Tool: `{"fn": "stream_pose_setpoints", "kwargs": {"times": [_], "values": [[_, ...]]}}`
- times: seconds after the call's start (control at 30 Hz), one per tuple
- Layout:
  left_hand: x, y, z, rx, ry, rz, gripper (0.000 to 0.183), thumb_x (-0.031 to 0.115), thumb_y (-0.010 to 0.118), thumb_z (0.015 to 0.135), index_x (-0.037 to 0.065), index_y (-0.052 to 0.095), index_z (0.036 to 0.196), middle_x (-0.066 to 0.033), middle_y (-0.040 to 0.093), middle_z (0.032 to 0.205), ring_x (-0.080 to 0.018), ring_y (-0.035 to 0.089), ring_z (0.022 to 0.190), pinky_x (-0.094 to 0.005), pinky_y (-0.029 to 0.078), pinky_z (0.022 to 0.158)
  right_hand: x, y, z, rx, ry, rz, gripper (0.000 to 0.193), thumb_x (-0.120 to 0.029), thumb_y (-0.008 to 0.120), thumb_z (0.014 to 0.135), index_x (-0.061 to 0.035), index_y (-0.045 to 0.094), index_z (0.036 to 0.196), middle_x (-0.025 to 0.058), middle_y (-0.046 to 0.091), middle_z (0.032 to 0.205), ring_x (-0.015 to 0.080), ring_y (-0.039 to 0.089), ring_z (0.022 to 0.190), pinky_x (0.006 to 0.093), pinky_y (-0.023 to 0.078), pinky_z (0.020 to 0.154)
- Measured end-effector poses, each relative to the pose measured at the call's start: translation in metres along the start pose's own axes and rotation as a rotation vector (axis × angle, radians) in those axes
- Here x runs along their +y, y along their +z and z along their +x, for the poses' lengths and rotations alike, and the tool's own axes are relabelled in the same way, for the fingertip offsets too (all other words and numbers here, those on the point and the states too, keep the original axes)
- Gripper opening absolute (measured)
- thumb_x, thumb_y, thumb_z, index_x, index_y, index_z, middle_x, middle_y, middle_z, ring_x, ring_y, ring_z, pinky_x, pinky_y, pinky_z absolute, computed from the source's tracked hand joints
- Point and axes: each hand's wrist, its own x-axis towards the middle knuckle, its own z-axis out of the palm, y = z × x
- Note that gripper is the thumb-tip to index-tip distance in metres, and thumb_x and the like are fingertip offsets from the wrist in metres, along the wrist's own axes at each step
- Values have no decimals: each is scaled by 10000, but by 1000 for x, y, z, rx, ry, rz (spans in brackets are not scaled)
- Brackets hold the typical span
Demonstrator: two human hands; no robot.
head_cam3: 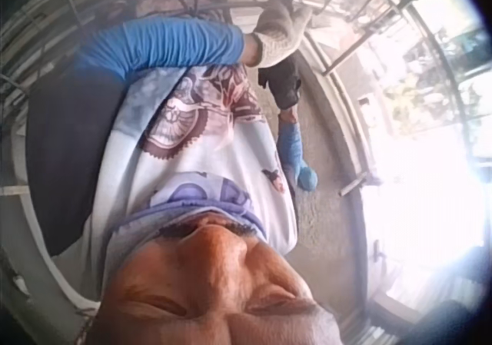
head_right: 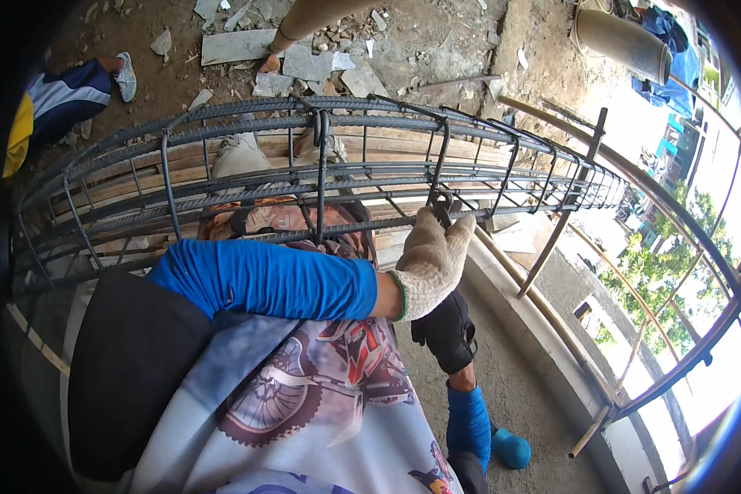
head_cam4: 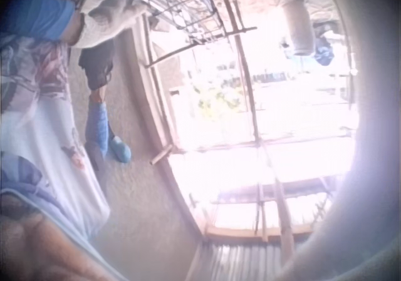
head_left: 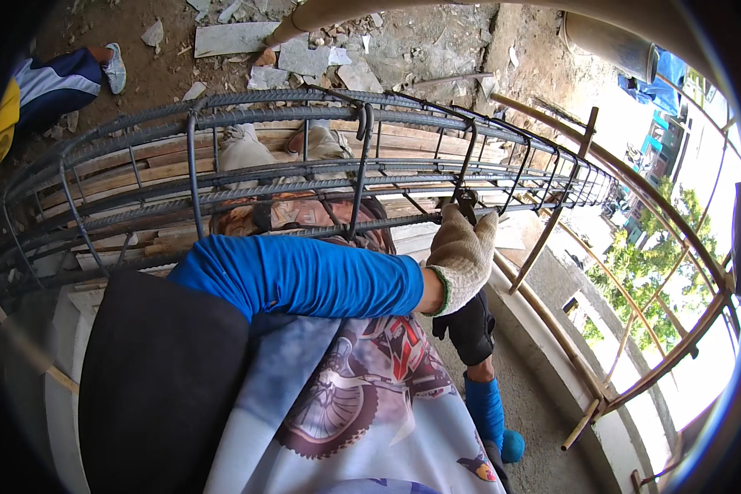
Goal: The person assembles a cylindrical rebar cage by hand, positioning and tying intersecting steel bars with wire. The worker uses pliers to twist and secure the wire at multiple joints along the cage. Another worker is visible in the background, but the camera wearer performs the tying throughout.
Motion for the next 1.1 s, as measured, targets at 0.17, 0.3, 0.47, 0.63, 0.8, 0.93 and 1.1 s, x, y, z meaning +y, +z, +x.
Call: {"fn": "stream_pose_setpoints", "kwargs": {"times": [0.17,0.3,0.47,0.63,0.8,0.93,1.1], "values": [[-7,4,8,-1,-4,-9,474,462,682,988,40,554,1163,-210,715,1015,-400,707,958,-485,532,800,-18,28,6,169,68,-85,344,-275,626,1045,-25,600,1281,9,648,754,67,559,576,246,416,499],[-11,11,14,1,-21,-7,520,569,647,985,62,579,1078,-145,694,899,-343,696,817,-448,521,704,-38,28,5,226,110,-182,231,-249,616,1040,-37,634,1129,41,662,767,147,631,616,309,481,543],[-11,33,25,-55,-265,-290,561,635,593,998,74,590,981,-131,660,824,-336,686,755,-460,525,675,-81,20,-3,240,-559,-919,260,-152,707,950,-30,647,1172,157,700,971,381,694,884,438,539,758],[-13,40,28,-117,-307,-700,575,642,581,1005,91,562,840,-42,550,557,-223,565,429,-387,435,411,-101,3,-13,194,-236,-996,256,-193,728,955,-24,647,1130,152,689,881,332,682,720,424,525,644],[-5,32,22,-124,-325,-711,559,572,603,1023,121,512,706,-9,494,504,-201,517,377,-362,392,368,-95,-27,-6,-200,139,-50,349,-310,695,1006,20,654,1113,37,681,822,141,646,699,297,537,618],[1,20,16,-213,-351,-828,489,530,606,1034,140,495,760,-6,490,525,-184,467,358,-368,355,354,-66,-19,-3,-264,184,253,502,-468,593,1037,25,629,1122,80,645,646,183,583,467,307,470,450],[6,13,12,-296,-418,-913,456,498,622,1034,150,492,769,-20,480,529,-195,463,366,-371,345,359,-59,-18,-7,-476,385,1064,468,-426,547,1054,9,605,1217,78,616,657,207,516,418,336,427,387]]}}
